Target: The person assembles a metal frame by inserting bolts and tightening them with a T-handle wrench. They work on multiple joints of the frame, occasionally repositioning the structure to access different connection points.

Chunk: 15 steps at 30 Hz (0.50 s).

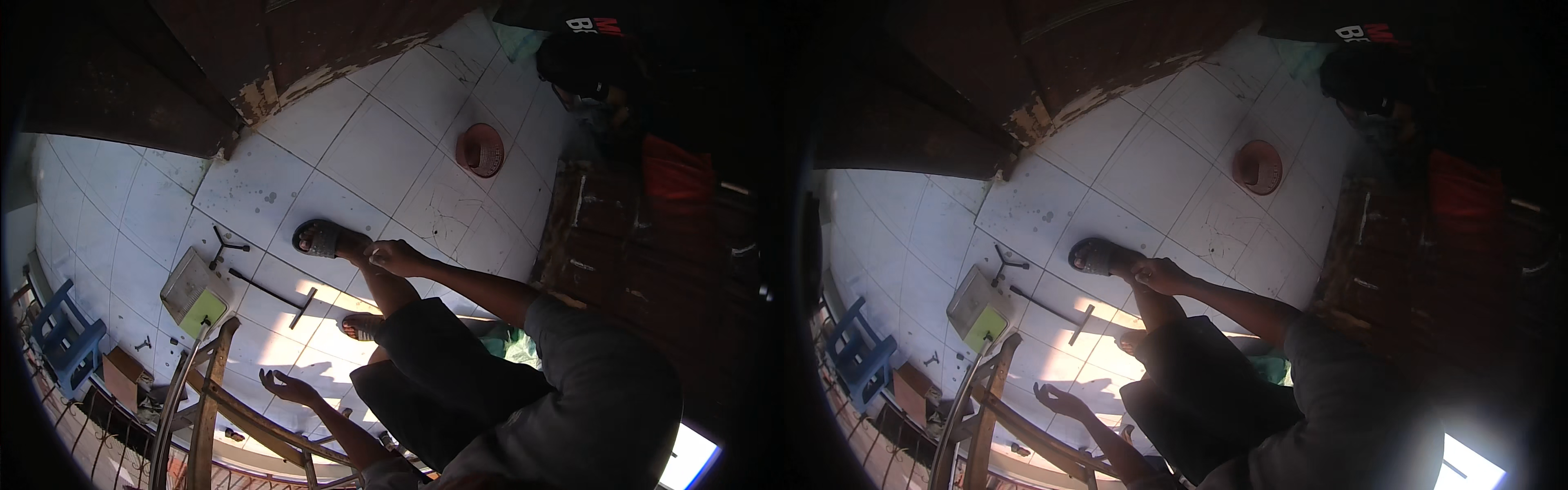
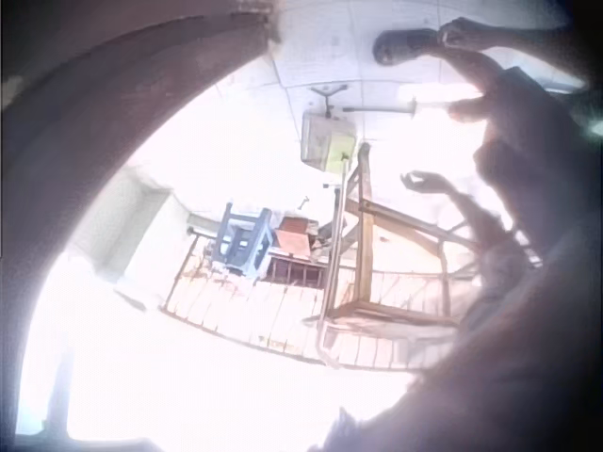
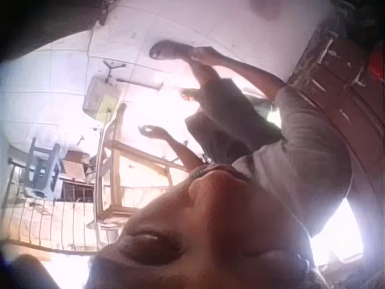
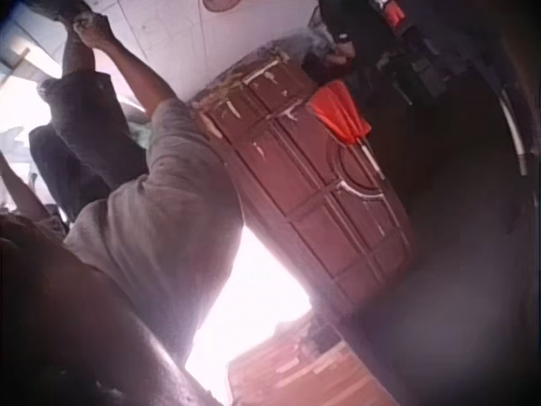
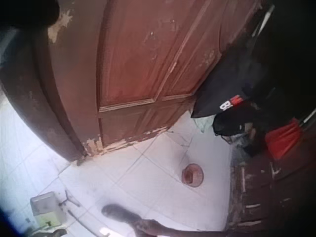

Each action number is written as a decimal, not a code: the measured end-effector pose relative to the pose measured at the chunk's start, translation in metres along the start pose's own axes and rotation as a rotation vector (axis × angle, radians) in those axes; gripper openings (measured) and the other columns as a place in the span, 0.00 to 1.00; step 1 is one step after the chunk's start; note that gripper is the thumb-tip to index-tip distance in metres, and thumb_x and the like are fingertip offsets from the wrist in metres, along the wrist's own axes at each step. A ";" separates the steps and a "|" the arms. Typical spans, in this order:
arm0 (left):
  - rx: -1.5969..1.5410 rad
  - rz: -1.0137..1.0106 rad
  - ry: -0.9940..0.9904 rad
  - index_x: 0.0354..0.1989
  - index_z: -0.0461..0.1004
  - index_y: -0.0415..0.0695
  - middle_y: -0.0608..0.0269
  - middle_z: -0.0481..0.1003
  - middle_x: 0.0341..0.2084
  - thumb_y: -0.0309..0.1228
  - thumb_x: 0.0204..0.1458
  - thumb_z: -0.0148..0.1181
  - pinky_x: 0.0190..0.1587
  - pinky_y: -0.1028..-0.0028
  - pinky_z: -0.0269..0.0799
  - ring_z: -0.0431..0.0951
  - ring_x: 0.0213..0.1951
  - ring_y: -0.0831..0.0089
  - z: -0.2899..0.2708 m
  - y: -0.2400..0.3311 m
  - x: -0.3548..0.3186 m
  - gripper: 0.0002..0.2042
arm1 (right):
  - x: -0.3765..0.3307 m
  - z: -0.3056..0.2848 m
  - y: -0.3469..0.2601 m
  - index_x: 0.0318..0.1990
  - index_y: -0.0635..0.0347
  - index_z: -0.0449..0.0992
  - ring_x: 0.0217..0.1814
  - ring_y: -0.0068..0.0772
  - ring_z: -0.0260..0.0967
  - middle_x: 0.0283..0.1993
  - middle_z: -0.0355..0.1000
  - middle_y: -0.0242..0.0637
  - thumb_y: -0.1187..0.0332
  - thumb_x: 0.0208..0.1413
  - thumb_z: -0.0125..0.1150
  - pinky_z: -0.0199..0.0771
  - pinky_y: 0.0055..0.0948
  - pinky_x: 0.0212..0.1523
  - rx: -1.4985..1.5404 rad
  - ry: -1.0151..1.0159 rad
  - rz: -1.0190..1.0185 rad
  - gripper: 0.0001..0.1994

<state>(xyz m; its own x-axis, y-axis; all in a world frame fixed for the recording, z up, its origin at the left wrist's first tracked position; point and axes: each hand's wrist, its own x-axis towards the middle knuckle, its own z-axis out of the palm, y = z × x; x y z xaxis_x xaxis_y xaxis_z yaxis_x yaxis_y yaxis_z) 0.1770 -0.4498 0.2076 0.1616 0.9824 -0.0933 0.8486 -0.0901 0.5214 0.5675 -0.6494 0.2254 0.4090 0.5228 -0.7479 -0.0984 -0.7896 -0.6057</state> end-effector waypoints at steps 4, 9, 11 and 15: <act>0.252 -0.210 -1.282 0.61 0.69 0.48 0.43 0.74 0.54 0.49 0.58 0.56 0.58 0.55 0.67 0.74 0.55 0.47 0.046 0.097 -0.113 0.27 | -0.165 -0.051 0.072 0.56 0.55 0.75 0.47 0.42 0.79 0.47 0.79 0.45 0.59 0.62 0.58 0.79 0.37 0.48 0.278 0.168 0.301 0.18; 0.433 0.142 -1.712 0.56 0.72 0.48 0.47 0.76 0.50 0.45 0.57 0.55 0.55 0.57 0.69 0.76 0.52 0.49 -0.015 0.178 -0.204 0.22 | -0.359 -0.082 0.195 0.58 0.57 0.73 0.50 0.31 0.76 0.50 0.76 0.43 0.58 0.65 0.54 0.78 0.30 0.49 0.373 0.221 0.322 0.19; 0.475 0.204 -1.695 0.54 0.73 0.49 0.48 0.77 0.49 0.44 0.56 0.55 0.54 0.57 0.70 0.77 0.51 0.50 -0.031 0.221 -0.205 0.20 | -0.416 -0.108 0.256 0.57 0.58 0.74 0.49 0.32 0.77 0.48 0.77 0.43 0.58 0.64 0.55 0.78 0.31 0.49 0.358 0.361 0.428 0.19; 0.547 0.243 -1.506 0.50 0.76 0.49 0.50 0.78 0.46 0.40 0.56 0.54 0.52 0.59 0.72 0.78 0.49 0.52 -0.057 0.346 -0.211 0.16 | -0.472 -0.173 0.360 0.54 0.61 0.76 0.47 0.33 0.78 0.43 0.79 0.43 0.56 0.63 0.56 0.78 0.34 0.49 0.228 0.608 0.484 0.20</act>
<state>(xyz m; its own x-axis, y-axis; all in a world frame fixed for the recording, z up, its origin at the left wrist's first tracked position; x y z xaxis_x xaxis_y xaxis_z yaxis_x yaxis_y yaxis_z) 0.4077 -0.6791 0.4556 0.3531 -0.0760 -0.9325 0.7457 -0.5791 0.3296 0.4959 -1.2357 0.4075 0.6888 -0.1783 -0.7027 -0.5467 -0.7643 -0.3420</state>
